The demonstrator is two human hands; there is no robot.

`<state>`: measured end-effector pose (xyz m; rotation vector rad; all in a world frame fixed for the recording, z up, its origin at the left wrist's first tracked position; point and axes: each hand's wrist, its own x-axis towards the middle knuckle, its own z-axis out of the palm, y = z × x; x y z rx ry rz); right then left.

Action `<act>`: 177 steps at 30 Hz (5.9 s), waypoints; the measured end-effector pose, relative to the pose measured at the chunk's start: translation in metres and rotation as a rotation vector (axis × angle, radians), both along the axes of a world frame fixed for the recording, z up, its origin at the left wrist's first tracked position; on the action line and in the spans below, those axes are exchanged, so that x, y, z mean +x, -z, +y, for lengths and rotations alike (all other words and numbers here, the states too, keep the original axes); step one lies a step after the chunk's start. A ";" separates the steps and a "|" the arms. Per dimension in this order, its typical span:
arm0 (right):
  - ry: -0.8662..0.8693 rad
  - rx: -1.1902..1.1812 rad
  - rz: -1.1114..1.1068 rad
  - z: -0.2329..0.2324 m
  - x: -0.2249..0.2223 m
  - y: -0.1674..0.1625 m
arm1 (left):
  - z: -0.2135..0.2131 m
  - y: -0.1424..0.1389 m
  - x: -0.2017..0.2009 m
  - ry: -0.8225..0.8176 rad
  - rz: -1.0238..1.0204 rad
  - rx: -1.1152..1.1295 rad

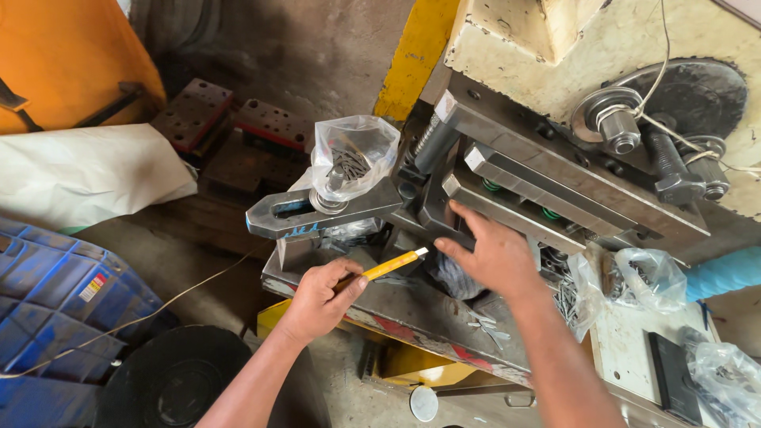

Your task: The person uses a yellow utility knife to scrape or adjust parts of a metal press machine. They repeatedly insert the knife into gaps between metal plates and apply pressure while holding the machine steady with the other hand.

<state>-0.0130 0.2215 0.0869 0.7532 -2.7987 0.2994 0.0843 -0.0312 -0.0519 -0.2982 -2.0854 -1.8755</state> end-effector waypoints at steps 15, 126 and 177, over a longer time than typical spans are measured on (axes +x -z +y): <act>0.103 0.024 -0.197 0.011 -0.032 -0.004 | 0.000 0.002 -0.005 -0.009 0.001 -0.046; 0.057 0.029 0.429 0.001 0.036 0.015 | -0.007 0.020 0.001 0.063 -0.099 0.176; 0.125 0.036 -0.115 0.032 -0.047 0.026 | -0.019 0.018 0.000 0.037 0.062 0.092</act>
